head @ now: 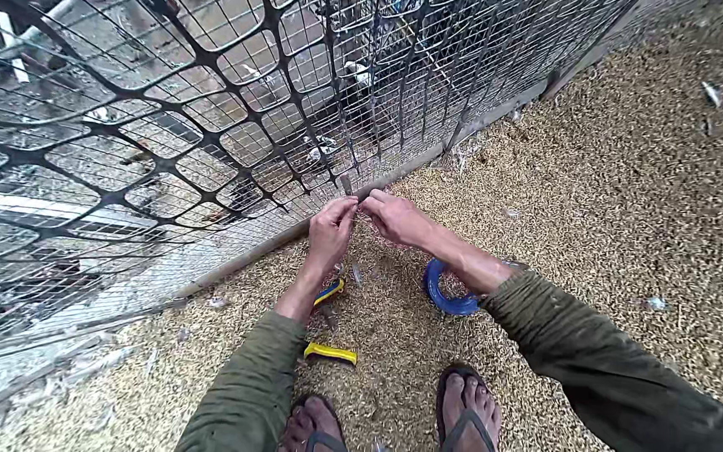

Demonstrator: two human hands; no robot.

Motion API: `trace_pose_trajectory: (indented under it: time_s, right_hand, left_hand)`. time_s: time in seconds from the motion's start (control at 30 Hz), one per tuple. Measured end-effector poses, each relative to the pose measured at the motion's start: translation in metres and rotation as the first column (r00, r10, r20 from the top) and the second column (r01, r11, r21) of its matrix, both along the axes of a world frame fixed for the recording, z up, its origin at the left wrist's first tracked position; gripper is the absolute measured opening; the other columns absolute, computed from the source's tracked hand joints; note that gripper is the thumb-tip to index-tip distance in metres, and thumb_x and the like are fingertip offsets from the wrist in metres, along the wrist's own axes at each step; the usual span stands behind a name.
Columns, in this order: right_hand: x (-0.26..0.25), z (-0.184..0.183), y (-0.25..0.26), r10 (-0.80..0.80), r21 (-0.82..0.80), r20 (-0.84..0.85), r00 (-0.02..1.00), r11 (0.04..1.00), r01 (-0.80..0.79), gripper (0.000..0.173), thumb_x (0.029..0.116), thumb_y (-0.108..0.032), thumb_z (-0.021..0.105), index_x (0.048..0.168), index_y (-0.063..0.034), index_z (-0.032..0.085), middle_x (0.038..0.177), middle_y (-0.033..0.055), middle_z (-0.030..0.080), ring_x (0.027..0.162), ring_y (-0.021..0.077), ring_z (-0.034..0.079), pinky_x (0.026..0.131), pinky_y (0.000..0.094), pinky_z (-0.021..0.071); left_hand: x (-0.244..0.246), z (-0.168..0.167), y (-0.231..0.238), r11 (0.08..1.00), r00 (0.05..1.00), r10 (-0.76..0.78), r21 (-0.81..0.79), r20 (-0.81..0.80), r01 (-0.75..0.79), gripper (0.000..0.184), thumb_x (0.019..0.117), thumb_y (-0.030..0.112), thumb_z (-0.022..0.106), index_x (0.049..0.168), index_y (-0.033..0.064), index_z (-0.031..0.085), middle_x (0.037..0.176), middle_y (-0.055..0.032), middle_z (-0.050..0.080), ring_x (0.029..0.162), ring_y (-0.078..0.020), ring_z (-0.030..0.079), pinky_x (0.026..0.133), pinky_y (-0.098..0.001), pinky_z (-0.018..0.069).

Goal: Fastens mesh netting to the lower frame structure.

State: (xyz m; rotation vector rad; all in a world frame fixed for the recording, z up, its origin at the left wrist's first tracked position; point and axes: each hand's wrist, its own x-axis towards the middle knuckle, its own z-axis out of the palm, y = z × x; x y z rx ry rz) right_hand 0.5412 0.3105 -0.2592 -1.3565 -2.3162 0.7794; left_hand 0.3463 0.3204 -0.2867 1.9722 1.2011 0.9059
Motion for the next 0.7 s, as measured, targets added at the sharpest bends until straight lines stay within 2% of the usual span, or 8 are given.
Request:
trace_pose_trajectory:
  time_s: [0.1, 0.17, 0.23, 0.33, 0.4, 0.5, 0.63, 0.7]
  right_hand:
    - [0.002, 0.006, 0.007, 0.021, 0.093, -0.038, 0.999, 0.996, -0.017, 0.017, 0.101, -0.005, 0.057, 0.111, 0.0014, 0.069, 0.107, 0.0191, 0.067, 0.093, 0.0336, 0.07, 0.083, 0.0483, 0.0593]
    - [-0.001, 0.012, 0.012, 0.049, 0.116, -0.05, 0.998, 0.992, -0.043, 0.016, 0.1009, -0.004, 0.057, 0.11, 0.0014, 0.069, 0.106, 0.0187, 0.067, 0.093, 0.033, 0.07, 0.083, 0.0479, 0.0596]
    - [-0.003, 0.013, 0.019, 0.064, 0.125, -0.123, 0.99, 0.991, -0.049, 0.018, 0.1008, -0.002, 0.056, 0.111, 0.0034, 0.07, 0.107, 0.0203, 0.067, 0.093, 0.0341, 0.07, 0.084, 0.0489, 0.0591]
    - [-0.001, 0.0, 0.029, 0.104, 0.177, -0.3, 0.948, 0.983, -0.051, 0.018, 0.0992, 0.0, 0.057, 0.107, 0.0033, 0.072, 0.116, 0.0193, 0.07, 0.108, 0.03, 0.069, 0.096, 0.0442, 0.0566]
    - [0.0, -0.003, 0.033, 0.115, 0.157, -0.363, 0.925, 0.986, -0.061, 0.019, 0.1009, -0.002, 0.056, 0.108, 0.0037, 0.072, 0.116, 0.0183, 0.071, 0.113, 0.0277, 0.069, 0.102, 0.0425, 0.0537]
    - [-0.003, -0.004, 0.034, 0.052, 0.086, -0.424, 0.904, 0.996, -0.017, 0.02, 0.1021, -0.006, 0.058, 0.111, 0.0035, 0.073, 0.11, 0.0172, 0.073, 0.102, 0.0246, 0.071, 0.096, 0.0425, 0.0558]
    - [-0.007, -0.003, 0.035, -0.072, -0.087, -0.434, 0.898, 0.996, 0.038, 0.021, 0.1032, -0.014, 0.06, 0.113, -0.0006, 0.073, 0.105, 0.0134, 0.073, 0.091, 0.0189, 0.07, 0.09, 0.0392, 0.0562]
    - [-0.011, -0.006, 0.036, -0.084, -0.08, -0.449, 0.89, 0.995, 0.053, 0.02, 0.1028, -0.014, 0.061, 0.11, -0.0001, 0.073, 0.102, 0.0129, 0.072, 0.088, 0.0176, 0.068, 0.086, 0.0374, 0.0555]
  left_hand:
    - [-0.005, -0.002, 0.003, 0.998, 0.998, -0.046, 0.041, -0.039, 0.048, 0.019, 0.1013, 0.008, 0.061, 0.113, 0.0002, 0.074, 0.122, -0.0137, 0.071, 0.113, -0.0205, 0.069, 0.101, -0.0393, 0.0547]
    - [-0.005, -0.001, 0.004, 0.998, 1.0, -0.031, 0.047, -0.005, 0.031, 0.017, 0.0997, 0.008, 0.064, 0.111, 0.0001, 0.074, 0.118, -0.0134, 0.072, 0.107, -0.0187, 0.07, 0.096, -0.037, 0.0569]
    - [-0.004, -0.003, 0.003, 0.998, 0.998, 0.0, 0.058, 0.062, -0.004, 0.017, 0.1004, 0.007, 0.063, 0.11, -0.0021, 0.073, 0.115, -0.0147, 0.072, 0.106, -0.0173, 0.07, 0.096, -0.0346, 0.0559]
    - [-0.005, -0.01, 0.003, 0.998, 0.994, 0.014, 0.066, 0.109, -0.021, 0.019, 0.1014, 0.007, 0.061, 0.11, -0.0041, 0.073, 0.115, -0.0157, 0.072, 0.11, -0.0172, 0.07, 0.101, -0.0344, 0.0543]
    - [-0.006, -0.011, 0.003, 0.998, 0.995, 0.041, 0.053, 0.095, -0.046, 0.019, 0.1019, 0.006, 0.06, 0.111, -0.0053, 0.072, 0.111, -0.0168, 0.072, 0.105, -0.0183, 0.07, 0.099, -0.0354, 0.0541]
    - [-0.006, -0.01, 0.004, 0.997, 0.994, 0.066, 0.041, 0.089, -0.07, 0.019, 0.1026, 0.006, 0.059, 0.111, -0.005, 0.07, 0.107, -0.0157, 0.071, 0.098, -0.0159, 0.069, 0.093, -0.0336, 0.055]
    - [-0.007, -0.016, 0.004, 0.994, 0.991, 0.046, 0.09, 0.122, -0.057, 0.018, 0.1024, 0.006, 0.059, 0.112, -0.0054, 0.069, 0.107, -0.0151, 0.071, 0.097, -0.0144, 0.07, 0.093, -0.0311, 0.0563]
    - [-0.007, -0.016, 0.002, 0.993, 0.993, 0.059, 0.098, 0.1, -0.069, 0.018, 0.1024, 0.007, 0.06, 0.113, -0.0042, 0.069, 0.108, -0.0147, 0.071, 0.094, -0.014, 0.069, 0.09, -0.0305, 0.0565]
